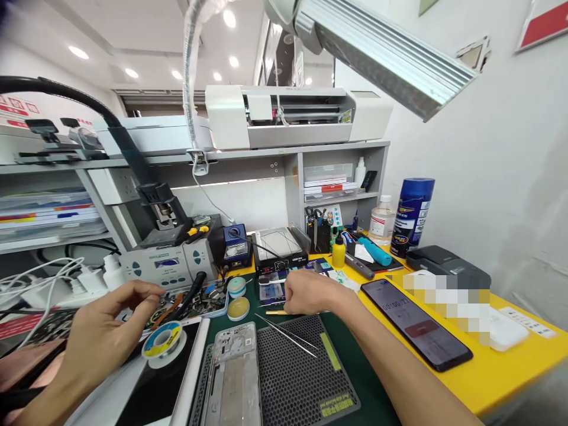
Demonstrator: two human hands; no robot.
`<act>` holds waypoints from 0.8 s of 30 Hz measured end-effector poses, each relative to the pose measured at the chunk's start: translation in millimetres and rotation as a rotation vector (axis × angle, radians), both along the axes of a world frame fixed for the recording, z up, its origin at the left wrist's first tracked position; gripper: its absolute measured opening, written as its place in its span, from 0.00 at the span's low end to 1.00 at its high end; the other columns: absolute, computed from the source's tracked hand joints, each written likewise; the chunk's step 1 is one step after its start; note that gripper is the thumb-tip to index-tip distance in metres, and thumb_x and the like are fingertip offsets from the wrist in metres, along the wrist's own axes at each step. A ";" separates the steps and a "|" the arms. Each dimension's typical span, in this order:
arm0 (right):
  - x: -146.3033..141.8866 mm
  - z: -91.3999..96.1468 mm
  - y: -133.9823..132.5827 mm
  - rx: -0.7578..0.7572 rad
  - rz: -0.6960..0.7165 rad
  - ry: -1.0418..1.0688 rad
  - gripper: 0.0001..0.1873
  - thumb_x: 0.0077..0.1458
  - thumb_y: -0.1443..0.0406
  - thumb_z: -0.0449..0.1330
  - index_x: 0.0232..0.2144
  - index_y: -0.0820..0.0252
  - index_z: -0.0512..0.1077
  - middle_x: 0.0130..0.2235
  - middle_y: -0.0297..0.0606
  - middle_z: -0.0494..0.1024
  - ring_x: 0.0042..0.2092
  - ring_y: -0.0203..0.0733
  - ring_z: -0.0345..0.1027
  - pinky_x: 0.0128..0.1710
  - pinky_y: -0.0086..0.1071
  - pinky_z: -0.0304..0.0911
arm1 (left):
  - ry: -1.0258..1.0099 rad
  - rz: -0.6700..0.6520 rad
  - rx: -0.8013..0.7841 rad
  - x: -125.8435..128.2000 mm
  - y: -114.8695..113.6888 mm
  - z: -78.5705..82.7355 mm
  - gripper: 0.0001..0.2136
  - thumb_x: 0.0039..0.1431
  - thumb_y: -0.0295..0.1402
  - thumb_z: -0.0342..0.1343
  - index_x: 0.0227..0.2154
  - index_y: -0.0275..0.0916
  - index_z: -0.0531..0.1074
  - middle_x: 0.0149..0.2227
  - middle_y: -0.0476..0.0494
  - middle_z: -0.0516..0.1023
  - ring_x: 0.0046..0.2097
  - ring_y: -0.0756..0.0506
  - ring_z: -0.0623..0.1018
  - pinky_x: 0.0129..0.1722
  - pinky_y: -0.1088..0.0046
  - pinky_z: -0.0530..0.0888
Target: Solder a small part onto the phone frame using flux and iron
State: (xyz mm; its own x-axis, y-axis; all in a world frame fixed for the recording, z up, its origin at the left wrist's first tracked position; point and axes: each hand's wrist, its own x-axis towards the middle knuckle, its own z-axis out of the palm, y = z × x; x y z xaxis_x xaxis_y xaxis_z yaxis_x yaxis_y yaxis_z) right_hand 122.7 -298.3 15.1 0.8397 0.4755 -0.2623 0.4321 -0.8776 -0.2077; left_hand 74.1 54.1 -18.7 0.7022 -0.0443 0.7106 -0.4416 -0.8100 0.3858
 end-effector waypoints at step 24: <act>31.3 -18.9 89.2 0.377 -0.059 -0.289 0.17 0.68 0.60 0.62 0.54 0.61 0.72 0.55 0.44 0.76 0.51 0.50 0.74 0.50 0.49 0.73 | -0.089 -0.061 -0.197 -9.5 -20.8 7.7 0.16 0.68 0.45 0.57 0.34 0.36 0.73 0.25 0.54 0.71 0.23 0.52 0.70 0.25 0.75 0.70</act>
State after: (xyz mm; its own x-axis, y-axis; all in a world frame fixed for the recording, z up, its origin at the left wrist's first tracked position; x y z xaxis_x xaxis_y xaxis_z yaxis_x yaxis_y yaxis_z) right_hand 153.9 -209.1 -3.9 0.8813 0.4418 0.1678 0.4707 -0.7891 -0.3945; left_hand 64.7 33.3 -11.0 0.6368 0.0606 0.7686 -0.5269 -0.6935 0.4913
